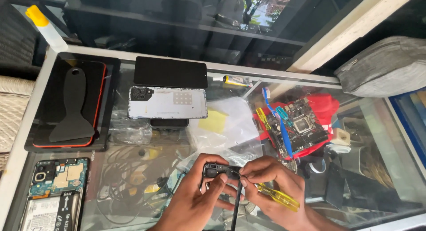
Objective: Disassembling a smartphone to repair or replace internal components using a screwdriver and prying tools.
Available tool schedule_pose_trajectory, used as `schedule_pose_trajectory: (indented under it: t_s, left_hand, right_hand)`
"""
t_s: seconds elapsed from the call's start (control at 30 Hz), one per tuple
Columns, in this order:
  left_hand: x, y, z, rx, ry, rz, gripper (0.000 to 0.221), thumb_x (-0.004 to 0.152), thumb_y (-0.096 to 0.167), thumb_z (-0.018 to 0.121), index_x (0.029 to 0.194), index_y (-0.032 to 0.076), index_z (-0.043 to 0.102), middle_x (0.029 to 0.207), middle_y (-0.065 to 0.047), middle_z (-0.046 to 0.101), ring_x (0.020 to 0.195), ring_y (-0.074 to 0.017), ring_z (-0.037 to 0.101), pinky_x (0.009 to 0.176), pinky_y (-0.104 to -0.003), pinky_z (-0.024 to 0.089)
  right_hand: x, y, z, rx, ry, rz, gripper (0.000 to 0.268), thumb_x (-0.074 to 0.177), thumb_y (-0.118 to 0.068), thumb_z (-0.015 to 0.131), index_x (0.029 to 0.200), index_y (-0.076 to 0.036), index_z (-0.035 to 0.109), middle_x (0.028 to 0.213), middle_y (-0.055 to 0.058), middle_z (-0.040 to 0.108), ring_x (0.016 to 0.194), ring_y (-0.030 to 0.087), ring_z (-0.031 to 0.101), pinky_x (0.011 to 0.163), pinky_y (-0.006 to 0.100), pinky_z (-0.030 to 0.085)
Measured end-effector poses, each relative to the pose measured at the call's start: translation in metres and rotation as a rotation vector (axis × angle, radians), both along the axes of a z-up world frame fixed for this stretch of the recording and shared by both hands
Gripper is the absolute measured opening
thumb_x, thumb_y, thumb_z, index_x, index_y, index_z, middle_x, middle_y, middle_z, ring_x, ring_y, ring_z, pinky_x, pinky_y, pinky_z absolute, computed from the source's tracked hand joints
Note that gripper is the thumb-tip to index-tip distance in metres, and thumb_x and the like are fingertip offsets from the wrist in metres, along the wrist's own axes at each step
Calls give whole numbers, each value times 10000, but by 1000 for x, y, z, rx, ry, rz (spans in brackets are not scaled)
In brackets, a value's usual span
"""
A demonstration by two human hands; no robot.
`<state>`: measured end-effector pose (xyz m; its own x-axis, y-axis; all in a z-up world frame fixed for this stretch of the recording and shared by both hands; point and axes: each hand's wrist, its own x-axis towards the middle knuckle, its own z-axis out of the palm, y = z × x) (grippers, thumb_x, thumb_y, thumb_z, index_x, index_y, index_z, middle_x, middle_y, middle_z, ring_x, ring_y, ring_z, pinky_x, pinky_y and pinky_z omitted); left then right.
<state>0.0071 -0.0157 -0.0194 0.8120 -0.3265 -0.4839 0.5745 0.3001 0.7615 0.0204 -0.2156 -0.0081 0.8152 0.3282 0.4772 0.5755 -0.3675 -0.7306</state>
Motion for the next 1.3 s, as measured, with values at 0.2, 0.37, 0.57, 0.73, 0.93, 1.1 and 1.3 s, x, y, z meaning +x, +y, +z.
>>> schedule_pose_trajectory:
  t_s: [0.2, 0.37, 0.57, 0.73, 0.93, 1.1, 1.3]
  left_hand:
    - [-2, 0, 0, 4, -36, -23, 289, 971, 279, 590, 1205, 112, 562, 1110, -179, 760, 888, -250, 815, 748, -380, 761]
    - [-7, 1, -4, -56, -112, 8, 286, 1017, 262, 601, 1241, 99, 531, 962, -215, 721, 872, -272, 776, 653, -356, 699]
    - [-6, 8, 11, -50, -38, -27, 250, 1064, 190, 557, 1296, 106, 519, 971, -215, 713, 864, -278, 774, 692, -358, 698]
    - [-6, 11, 6, -94, -77, -27, 330, 1027, 290, 577, 1295, 109, 514, 1014, -224, 708, 904, -291, 768, 700, -369, 698]
    - [-6, -3, -9, -74, -144, 21, 264, 994, 232, 578, 1218, 98, 542, 1009, -182, 756, 874, -249, 806, 662, -376, 732]
    - [1, 2, 10, 35, 22, -14, 247, 985, 212, 579, 1213, 117, 590, 1046, -178, 809, 895, -254, 850, 698, -377, 753]
    - [1, 1, 8, 7, 42, -5, 232, 985, 195, 589, 1194, 94, 591, 1021, -205, 802, 883, -277, 852, 698, -386, 750]
  right_hand:
    - [0, 3, 7, -8, -7, 50, 133, 859, -53, 756, 900, -82, 633, 976, 151, 753, 861, 219, 787, 701, 308, 636]
    - [-14, 29, 24, -76, -20, -219, 173, 810, -79, 765, 736, -112, 612, 858, 57, 796, 763, 72, 750, 654, 195, 530]
    - [-19, 23, 13, -103, 127, -291, 128, 806, -96, 784, 790, -154, 672, 935, -1, 803, 874, 109, 803, 648, 257, 617]
    - [-15, 21, 11, -88, 115, -275, 143, 801, -95, 788, 778, -137, 654, 934, 17, 808, 892, 117, 801, 658, 261, 591]
    - [3, 11, 14, -89, -120, -11, 176, 841, -80, 757, 841, -78, 580, 911, 126, 770, 784, 158, 782, 703, 243, 615]
    - [5, 5, 9, -81, -48, 21, 139, 861, -76, 753, 859, -84, 615, 925, 118, 765, 802, 175, 793, 684, 255, 619]
    - [7, 4, 6, -61, -16, 34, 145, 860, -56, 747, 848, -75, 604, 915, 129, 758, 809, 191, 789, 692, 272, 624]
